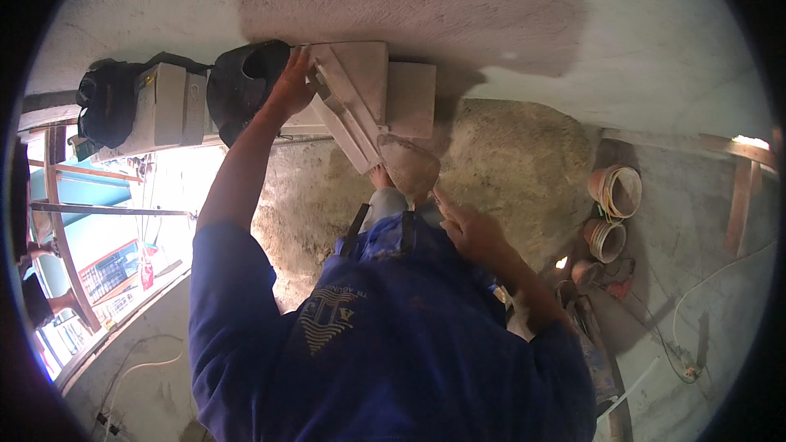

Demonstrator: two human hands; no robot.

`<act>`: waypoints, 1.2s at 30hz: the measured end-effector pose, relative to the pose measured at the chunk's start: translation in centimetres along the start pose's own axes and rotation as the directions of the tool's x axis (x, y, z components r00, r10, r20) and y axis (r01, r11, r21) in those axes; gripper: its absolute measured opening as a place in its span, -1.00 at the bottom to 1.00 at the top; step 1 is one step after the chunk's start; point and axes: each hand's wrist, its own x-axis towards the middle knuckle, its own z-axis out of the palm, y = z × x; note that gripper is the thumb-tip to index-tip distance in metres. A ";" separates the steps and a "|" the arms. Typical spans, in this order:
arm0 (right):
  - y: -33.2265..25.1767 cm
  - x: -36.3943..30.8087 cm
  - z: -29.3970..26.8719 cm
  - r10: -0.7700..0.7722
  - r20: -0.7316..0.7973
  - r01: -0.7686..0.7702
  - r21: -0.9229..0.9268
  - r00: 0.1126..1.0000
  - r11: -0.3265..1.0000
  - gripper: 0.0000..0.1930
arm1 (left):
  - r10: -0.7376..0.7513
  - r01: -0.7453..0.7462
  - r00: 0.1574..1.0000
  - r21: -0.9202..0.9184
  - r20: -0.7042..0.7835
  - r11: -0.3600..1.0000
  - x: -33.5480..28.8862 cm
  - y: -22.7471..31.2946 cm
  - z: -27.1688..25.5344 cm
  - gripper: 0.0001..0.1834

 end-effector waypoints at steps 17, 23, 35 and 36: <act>-1.3 10.2 -0.8 -0.154 -0.016 0.153 -0.064 0.988 0.986 -0.34 | -0.238 0.323 0.935 -0.357 0.262 0.877 -0.1 -2.5 1.8 -0.22; -0.5 6.6 -0.8 -0.103 0.012 0.103 -0.030 0.995 0.994 -0.34 | -0.236 0.313 0.939 -0.335 0.251 0.889 -0.2 -1.7 1.0 -0.22; 1.7 7.7 0.6 -0.152 -0.013 0.150 -0.107 0.988 0.983 -0.31 | -0.256 0.337 0.932 -0.353 0.255 0.873 -0.1 -2.3 0.5 -0.22; 1.2 8.7 0.7 -0.134 -0.017 0.132 -0.074 0.991 0.989 -0.31 | -0.257 0.341 0.930 -0.361 0.262 0.868 -0.1 -1.9 0.3 -0.22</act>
